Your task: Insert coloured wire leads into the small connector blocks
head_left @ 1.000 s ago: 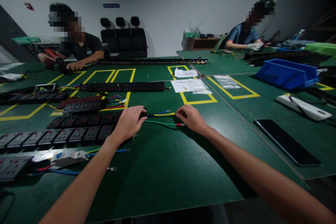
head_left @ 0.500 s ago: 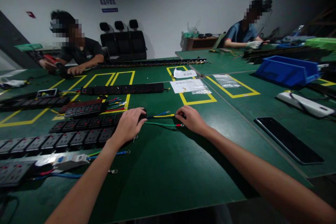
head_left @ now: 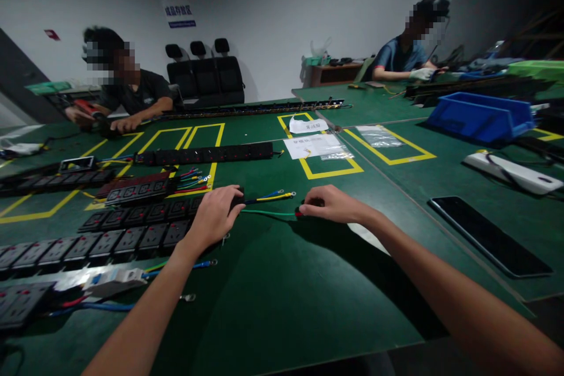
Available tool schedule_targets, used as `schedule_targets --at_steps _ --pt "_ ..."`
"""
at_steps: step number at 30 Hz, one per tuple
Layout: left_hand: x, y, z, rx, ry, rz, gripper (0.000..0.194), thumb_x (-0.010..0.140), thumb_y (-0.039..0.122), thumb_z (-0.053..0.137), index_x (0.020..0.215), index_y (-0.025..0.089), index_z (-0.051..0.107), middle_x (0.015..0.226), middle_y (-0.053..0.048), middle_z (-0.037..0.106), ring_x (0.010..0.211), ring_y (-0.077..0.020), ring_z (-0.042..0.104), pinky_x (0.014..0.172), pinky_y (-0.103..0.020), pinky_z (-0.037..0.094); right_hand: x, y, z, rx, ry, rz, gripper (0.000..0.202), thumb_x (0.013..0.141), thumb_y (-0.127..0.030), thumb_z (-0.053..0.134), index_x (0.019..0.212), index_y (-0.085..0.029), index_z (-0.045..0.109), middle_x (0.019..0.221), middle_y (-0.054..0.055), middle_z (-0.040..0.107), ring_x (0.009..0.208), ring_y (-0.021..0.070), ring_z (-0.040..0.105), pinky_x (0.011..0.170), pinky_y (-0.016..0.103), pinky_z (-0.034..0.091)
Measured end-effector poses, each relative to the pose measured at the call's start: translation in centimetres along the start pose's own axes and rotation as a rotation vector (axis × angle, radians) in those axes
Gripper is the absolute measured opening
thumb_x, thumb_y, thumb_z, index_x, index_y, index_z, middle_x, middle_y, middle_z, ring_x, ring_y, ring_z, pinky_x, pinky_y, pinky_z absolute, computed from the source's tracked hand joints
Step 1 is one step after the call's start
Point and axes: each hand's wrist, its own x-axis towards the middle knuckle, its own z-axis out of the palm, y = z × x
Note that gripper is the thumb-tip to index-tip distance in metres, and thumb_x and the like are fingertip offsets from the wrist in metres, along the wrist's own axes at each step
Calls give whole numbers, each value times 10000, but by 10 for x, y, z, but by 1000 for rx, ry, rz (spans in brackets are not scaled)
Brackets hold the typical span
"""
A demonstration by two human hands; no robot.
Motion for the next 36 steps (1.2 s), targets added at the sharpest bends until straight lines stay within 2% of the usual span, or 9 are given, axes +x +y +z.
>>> schedule_targets --at_steps 9,12,15,20,26,31,36 --pt "-1 -1 0 7 -14 4 181 1007 327 563 1144 213 592 1312 -115 664 1217 -297 616 1034 -506 461 -6 -1 -2 79 -123 -35 216 907 -395 667 903 -196 752 814 38 720 674 155 630 581 271 444" --pt "-1 0 -1 3 -14 -1 179 1012 324 558 1147 211 589 1314 -116 662 1221 -293 612 1038 -504 456 -4 3 0 46 -50 -49 162 911 -346 663 876 -206 737 810 36 704 687 163 625 606 287 452" --pt "-1 0 -1 0 -13 5 184 1015 327 554 1153 210 590 1314 -116 663 1221 -291 612 1039 -504 454 -1 8 5 -75 95 -84 120 931 -286 646 859 -218 714 842 43 688 745 177 619 674 310 458" --pt "-1 -2 1 11 1 7 181 1006 317 570 1145 205 598 1308 -114 665 1214 -293 616 1038 -502 460 -1 7 11 -302 234 -136 98 971 -236 597 944 -207 687 957 68 660 853 198 616 735 316 452" --pt "-1 -2 2 26 4 20 184 1006 312 580 1153 203 590 1315 -113 663 1216 -295 617 1033 -500 466 -1 5 12 -456 276 -166 147 1007 -227 538 980 -197 680 978 79 651 875 203 613 726 311 437" --pt "-1 -1 1 28 1 17 188 1007 317 578 1154 200 591 1317 -118 661 1216 -297 618 1029 -497 471 0 10 12 -452 225 -128 183 1018 -304 540 1015 -200 691 1010 88 653 896 218 625 735 322 452" --pt "-1 -1 1 25 -2 13 187 1006 314 577 1152 198 596 1315 -117 663 1218 -296 616 1039 -502 463 -2 8 10 -383 235 -87 214 1004 -355 548 1087 -203 673 1040 96 656 876 215 629 725 325 450"
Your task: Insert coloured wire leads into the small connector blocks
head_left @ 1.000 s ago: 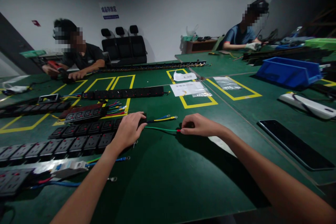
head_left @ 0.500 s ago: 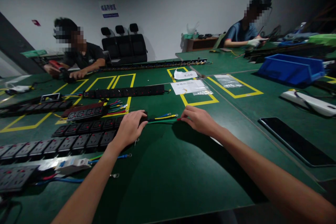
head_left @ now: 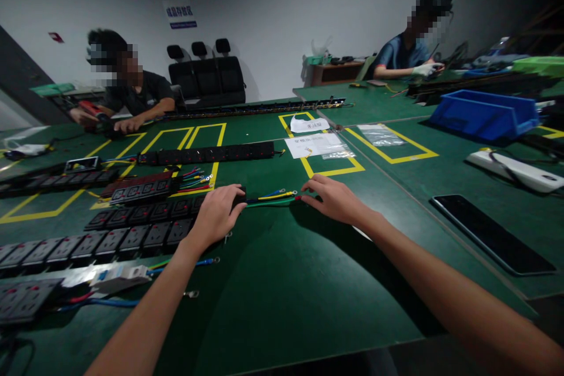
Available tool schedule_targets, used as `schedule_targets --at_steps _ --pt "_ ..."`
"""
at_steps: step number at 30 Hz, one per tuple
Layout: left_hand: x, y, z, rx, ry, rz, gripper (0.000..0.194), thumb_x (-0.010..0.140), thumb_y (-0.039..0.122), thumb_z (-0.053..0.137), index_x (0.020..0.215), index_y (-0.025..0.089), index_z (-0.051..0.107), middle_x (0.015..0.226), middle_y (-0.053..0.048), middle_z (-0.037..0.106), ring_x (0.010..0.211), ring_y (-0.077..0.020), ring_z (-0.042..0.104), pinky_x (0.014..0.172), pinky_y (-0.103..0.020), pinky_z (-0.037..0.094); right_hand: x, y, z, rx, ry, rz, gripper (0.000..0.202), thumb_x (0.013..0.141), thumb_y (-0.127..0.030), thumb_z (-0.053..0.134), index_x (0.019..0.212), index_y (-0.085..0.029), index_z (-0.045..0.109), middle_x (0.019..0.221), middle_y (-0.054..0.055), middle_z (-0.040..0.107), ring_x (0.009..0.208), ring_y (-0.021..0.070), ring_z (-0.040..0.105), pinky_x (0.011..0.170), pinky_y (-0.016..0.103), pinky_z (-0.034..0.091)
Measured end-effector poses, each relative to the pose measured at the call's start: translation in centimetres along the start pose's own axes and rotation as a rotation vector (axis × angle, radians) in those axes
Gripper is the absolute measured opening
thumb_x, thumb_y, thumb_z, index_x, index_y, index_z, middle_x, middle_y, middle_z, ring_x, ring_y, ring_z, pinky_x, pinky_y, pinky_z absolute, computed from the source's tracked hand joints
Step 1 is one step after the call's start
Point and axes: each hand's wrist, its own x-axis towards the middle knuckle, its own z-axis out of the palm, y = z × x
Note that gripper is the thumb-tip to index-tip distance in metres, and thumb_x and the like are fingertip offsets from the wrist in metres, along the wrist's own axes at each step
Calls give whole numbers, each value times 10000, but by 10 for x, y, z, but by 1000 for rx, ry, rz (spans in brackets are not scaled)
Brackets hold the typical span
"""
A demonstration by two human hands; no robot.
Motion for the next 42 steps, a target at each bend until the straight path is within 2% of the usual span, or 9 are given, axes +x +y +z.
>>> schedule_targets --at_steps 3,8,14,21,30,33,42 --pt "0 0 0 -3 -1 -1 190 1007 318 577 1153 199 597 1316 -116 663 1220 -297 615 1035 -499 464 0 -1 -2 23 -22 21 201 994 -356 551 1043 -203 671 1005 88 655 844 204 621 715 319 440" --pt "-1 0 0 -10 3 -1 184 1007 312 580 1154 203 593 1315 -109 663 1227 -292 610 1038 -502 459 0 -1 -2 56 -137 -1 180 981 -342 552 993 -213 677 984 80 659 854 203 621 719 317 434" --pt "0 2 -1 -18 4 -2 178 998 300 587 1140 195 605 1296 -113 671 1204 -290 621 1033 -500 464 -1 -3 -4 93 -49 17 219 936 -350 564 1076 -202 643 1008 87 658 811 194 613 713 328 430" --pt "-1 1 0 -14 -1 -3 186 1001 297 595 1158 196 598 1308 -110 664 1220 -287 611 1044 -499 457 -3 0 1 65 -164 26 257 978 -392 512 1108 -215 647 1053 101 650 852 216 638 726 346 452" --pt "-2 2 -1 -24 1 -6 197 1007 317 570 1164 202 601 1309 -114 663 1226 -292 610 1051 -505 454 -3 2 7 95 -125 97 426 973 -405 528 1340 -192 563 1111 122 667 894 244 664 743 376 479" --pt "-1 3 -2 -26 -5 -10 195 1007 318 568 1162 203 598 1309 -116 663 1226 -294 609 1051 -509 455 -4 1 7 61 -135 77 399 988 -391 509 1333 -204 583 1143 125 652 870 231 662 729 362 469" --pt "-1 2 -2 -27 -8 -12 191 1003 314 576 1156 202 597 1309 -116 663 1222 -294 611 1051 -509 455 -4 0 8 23 -139 43 341 1005 -376 489 1256 -210 647 1066 110 640 801 201 631 690 334 428"
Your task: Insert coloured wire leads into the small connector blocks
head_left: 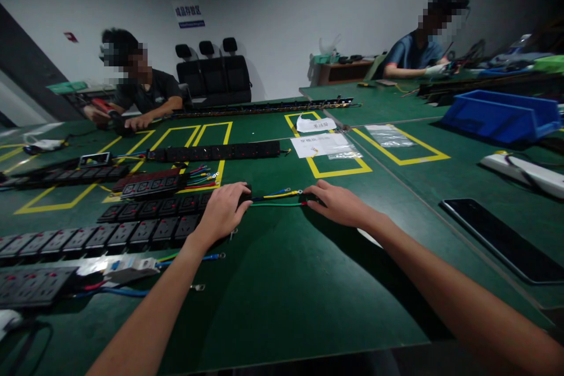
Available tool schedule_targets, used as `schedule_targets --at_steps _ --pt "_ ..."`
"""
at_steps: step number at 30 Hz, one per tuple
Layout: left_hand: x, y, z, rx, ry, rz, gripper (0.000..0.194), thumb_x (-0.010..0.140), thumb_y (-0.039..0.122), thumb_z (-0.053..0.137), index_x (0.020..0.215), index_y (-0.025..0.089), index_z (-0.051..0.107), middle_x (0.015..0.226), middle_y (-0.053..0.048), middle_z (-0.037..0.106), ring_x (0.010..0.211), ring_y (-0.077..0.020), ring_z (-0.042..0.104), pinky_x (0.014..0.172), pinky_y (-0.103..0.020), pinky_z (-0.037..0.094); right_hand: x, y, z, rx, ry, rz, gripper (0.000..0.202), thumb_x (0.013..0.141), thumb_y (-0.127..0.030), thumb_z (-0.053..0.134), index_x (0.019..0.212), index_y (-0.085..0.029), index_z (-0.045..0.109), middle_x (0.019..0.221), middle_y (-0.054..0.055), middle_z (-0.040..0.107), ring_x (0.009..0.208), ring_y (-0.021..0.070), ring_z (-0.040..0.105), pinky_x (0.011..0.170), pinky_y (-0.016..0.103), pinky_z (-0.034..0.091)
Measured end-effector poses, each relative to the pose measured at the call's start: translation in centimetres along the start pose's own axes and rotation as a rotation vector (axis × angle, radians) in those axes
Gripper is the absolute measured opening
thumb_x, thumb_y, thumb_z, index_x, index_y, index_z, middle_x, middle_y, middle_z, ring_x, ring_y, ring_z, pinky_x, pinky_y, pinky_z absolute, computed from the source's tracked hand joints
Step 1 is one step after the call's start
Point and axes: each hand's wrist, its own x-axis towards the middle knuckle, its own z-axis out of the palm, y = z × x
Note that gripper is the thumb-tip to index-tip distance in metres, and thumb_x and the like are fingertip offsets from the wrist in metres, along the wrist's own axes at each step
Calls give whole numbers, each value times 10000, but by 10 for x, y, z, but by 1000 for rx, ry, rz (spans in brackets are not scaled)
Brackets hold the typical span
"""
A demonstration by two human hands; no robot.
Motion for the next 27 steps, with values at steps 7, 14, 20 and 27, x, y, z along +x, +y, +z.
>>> schedule_targets --at_steps 7,14,20,27 --pt "1 1 -1 13 -4 -1 180 1000 300 584 1145 193 594 1307 -119 665 1219 -296 613 1050 -512 456 0 -1 1 16 -2 22 384 996 -372 487 1308 -188 614 1091 127 661 837 226 647 706 353 441" --pt "1 2 -2 2 4 3 179 1002 307 568 1140 196 593 1295 -123 668 1206 -295 621 1041 -513 463 0 -1 0 27 -3 23 292 988 -383 489 1170 -203 629 1007 99 672 786 209 629 677 340 423" --pt "0 1 -1 -9 5 -1 188 1000 314 564 1147 202 599 1302 -120 666 1214 -297 616 1046 -518 458 0 -1 0 28 10 18 255 979 -371 504 1133 -216 635 984 87 665 746 191 614 646 326 407" --pt "0 2 -2 0 2 -3 186 1001 312 568 1146 199 599 1305 -121 665 1215 -296 615 1046 -512 459 1 -1 0 27 5 23 280 978 -372 499 1171 -199 604 1011 102 681 782 211 627 669 338 416"
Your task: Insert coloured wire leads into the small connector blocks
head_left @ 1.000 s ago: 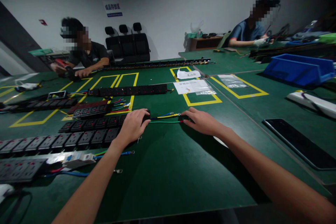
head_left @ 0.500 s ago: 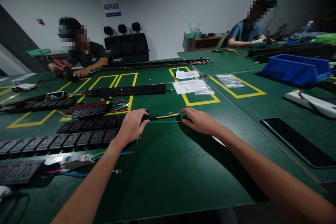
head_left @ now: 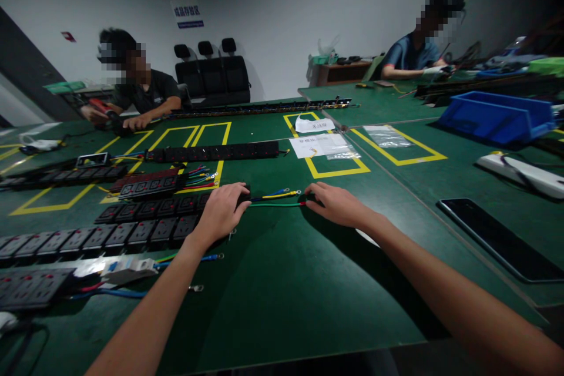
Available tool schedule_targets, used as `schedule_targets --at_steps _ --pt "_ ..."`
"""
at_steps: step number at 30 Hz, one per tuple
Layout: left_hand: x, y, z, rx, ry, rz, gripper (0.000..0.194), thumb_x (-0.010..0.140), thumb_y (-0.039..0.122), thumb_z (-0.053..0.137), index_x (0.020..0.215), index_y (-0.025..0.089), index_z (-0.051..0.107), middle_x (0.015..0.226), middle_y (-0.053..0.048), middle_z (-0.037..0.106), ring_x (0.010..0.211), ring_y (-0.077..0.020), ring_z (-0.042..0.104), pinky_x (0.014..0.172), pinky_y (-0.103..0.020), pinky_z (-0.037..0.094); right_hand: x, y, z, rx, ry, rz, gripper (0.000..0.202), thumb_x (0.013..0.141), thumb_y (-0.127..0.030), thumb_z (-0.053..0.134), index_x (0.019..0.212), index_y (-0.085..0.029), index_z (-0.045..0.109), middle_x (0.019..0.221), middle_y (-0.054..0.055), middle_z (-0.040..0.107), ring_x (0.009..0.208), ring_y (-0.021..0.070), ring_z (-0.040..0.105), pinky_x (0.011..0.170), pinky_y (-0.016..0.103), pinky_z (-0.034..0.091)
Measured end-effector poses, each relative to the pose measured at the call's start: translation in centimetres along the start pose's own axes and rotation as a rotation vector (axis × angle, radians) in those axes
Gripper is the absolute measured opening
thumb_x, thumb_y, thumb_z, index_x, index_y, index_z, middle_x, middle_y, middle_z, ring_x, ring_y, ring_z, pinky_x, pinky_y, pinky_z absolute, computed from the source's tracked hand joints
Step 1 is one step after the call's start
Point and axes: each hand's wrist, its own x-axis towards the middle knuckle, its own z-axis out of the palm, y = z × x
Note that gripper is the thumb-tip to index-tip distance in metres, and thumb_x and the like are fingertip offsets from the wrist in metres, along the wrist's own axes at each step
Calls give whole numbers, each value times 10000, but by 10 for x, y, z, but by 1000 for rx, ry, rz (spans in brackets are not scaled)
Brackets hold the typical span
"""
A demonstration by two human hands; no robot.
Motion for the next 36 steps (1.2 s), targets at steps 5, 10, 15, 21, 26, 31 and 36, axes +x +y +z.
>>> schedule_targets --at_steps 5,10,15,21,26,31,36 --pt "0 -1 1 -5 5 9 188 1000 314 570 1145 199 601 1301 -122 667 1217 -292 617 1049 -513 460 0 -1 -1 -1 -11 16 236 979 -383 487 1090 -201 589 974 94 687 785 217 626 661 337 403" --pt "0 -1 1 -4 5 5 181 997 311 572 1139 202 600 1304 -119 666 1222 -293 615 1048 -512 461 -1 -1 0 29 11 18 243 966 -381 489 1108 -206 580 895 75 680 734 204 609 632 328 382" --pt "0 -1 1 -8 7 11 179 998 310 579 1143 207 596 1303 -113 666 1219 -290 615 1045 -506 462 0 -1 0 26 6 31 281 965 -382 491 1159 -195 570 879 72 673 722 206 606 634 334 383" --pt "0 -2 2 6 5 15 180 1003 305 583 1152 205 588 1307 -114 663 1223 -288 611 1043 -501 460 0 1 1 2 2 -3 231 971 -373 492 1099 -215 602 961 86 684 784 213 624 672 336 408" --pt "0 0 0 10 -3 3 175 1003 306 580 1143 202 588 1304 -118 664 1222 -296 612 1046 -509 460 0 -1 0 15 1 15 261 968 -371 489 1144 -207 588 926 80 686 775 220 629 677 346 408" --pt "0 1 -1 1 0 2 180 1003 312 572 1142 200 594 1303 -117 666 1224 -299 614 1050 -510 458 0 -3 -1 13 0 29 300 967 -367 481 1190 -190 577 912 84 687 783 226 635 668 344 398" --pt "0 0 0 8 0 11 175 999 298 579 1139 193 594 1301 -123 668 1218 -298 617 1044 -508 462 1 -1 0 -8 -11 -1 262 970 -375 479 1110 -194 607 980 101 690 811 222 632 681 338 403"
